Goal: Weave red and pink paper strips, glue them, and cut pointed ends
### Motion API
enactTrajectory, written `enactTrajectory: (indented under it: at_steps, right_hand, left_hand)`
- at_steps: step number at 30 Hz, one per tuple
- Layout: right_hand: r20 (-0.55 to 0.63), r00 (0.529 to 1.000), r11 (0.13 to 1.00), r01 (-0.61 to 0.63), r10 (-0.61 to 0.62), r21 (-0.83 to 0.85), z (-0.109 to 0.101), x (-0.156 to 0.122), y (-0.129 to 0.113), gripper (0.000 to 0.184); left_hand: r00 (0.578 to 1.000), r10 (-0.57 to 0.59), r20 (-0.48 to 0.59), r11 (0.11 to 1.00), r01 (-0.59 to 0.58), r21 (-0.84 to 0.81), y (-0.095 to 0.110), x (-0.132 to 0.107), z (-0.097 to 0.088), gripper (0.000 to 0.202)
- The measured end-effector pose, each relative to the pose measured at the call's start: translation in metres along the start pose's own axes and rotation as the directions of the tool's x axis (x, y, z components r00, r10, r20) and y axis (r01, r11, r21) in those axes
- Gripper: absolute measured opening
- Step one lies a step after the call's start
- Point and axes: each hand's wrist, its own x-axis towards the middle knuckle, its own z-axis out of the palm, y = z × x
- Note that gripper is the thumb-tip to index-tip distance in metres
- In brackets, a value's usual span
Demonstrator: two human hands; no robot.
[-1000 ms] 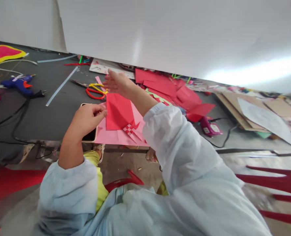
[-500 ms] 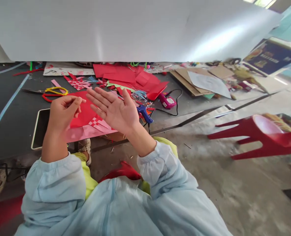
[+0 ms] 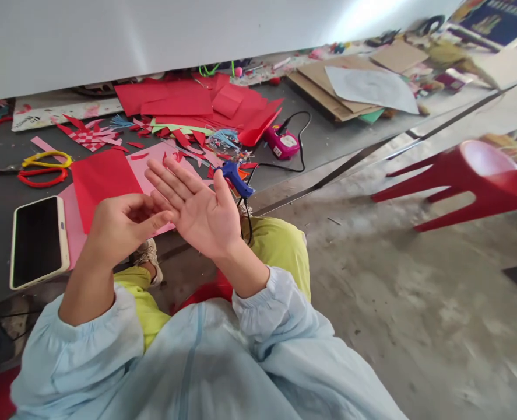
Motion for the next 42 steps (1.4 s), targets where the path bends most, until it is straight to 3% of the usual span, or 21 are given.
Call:
enactTrajectory:
  at_steps: [4,12,16,20,22,24,28,31,34,36,38,40,42]
  right_hand:
    - [0.039,0.998,0.997,0.05,-0.048,-0.057,-0.008,-0.004,0.015,0.087]
    - [0.05,0.988,0.959,0.152,-0.144,-0.239,-0.025,-0.026,0.022,0.085]
    - [0.034,0.988,0.908,0.151,-0.15,-0.39,-0.034,-0.039,0.019,0.081]
    - [0.025,0.986,0.847,0.154,-0.164,-0.508,-0.042,-0.048,0.017,0.079]
    - [0.022,0.986,0.833,0.153,-0.167,-0.531,-0.045,-0.051,0.016,0.079]
    - [0.017,0.988,0.837,0.139,-0.154,-0.529,-0.047,-0.053,0.015,0.079]
    - [-0.009,0.99,0.892,0.122,-0.14,-0.435,-0.05,-0.056,0.015,0.081]
    - [-0.033,0.99,0.934,0.121,-0.14,-0.337,-0.052,-0.059,0.016,0.084]
    - [-0.024,0.991,0.955,0.123,-0.134,-0.27,-0.054,-0.062,0.019,0.086]
    - [-0.02,0.99,0.953,0.128,-0.139,-0.274,-0.055,-0.064,0.022,0.089]
    - [-0.003,0.984,0.928,0.169,-0.18,-0.332,-0.056,-0.066,0.026,0.089]
    - [0.047,0.963,0.853,0.256,-0.264,-0.456,-0.056,-0.068,0.03,0.084]
    - [0.144,0.925,0.672,0.357,-0.352,-0.649,-0.055,-0.071,0.035,0.078]
  left_hand:
    - [0.997,-0.057,-0.055,0.994,0.061,0.086,0.009,-0.01,0.011,0.028]
    - [0.993,-0.051,0.111,0.997,0.057,-0.056,0.011,-0.021,0.02,0.019]
    - [0.987,-0.019,0.161,0.999,0.025,-0.038,0.007,-0.022,0.022,0.019]
    - [0.935,0.005,0.356,0.977,-0.08,0.195,0.002,-0.024,0.032,0.027]
    - [0.897,-0.021,0.442,0.91,-0.166,0.38,0.001,-0.027,0.044,0.041]
    - [0.888,-0.071,0.454,0.797,-0.223,0.562,0.0,-0.031,0.056,0.048]
    - [0.833,-0.102,0.544,0.725,-0.312,0.614,-0.001,-0.033,0.072,0.032]
    - [0.819,-0.08,0.568,0.81,-0.279,0.516,-0.003,-0.027,0.069,0.023]
    - [0.853,-0.053,0.519,0.951,-0.115,0.287,-0.01,-0.02,0.064,0.027]
    - [0.885,-0.031,0.465,0.998,0.0,0.066,-0.015,-0.018,0.064,0.033]
    - [0.915,0.012,0.404,0.973,0.082,-0.215,-0.019,-0.018,0.068,0.039]
    - [0.932,0.001,0.362,0.878,0.172,-0.446,-0.017,-0.02,0.073,0.05]
    - [0.912,-0.031,0.408,0.711,0.307,-0.632,-0.008,-0.023,0.077,0.067]
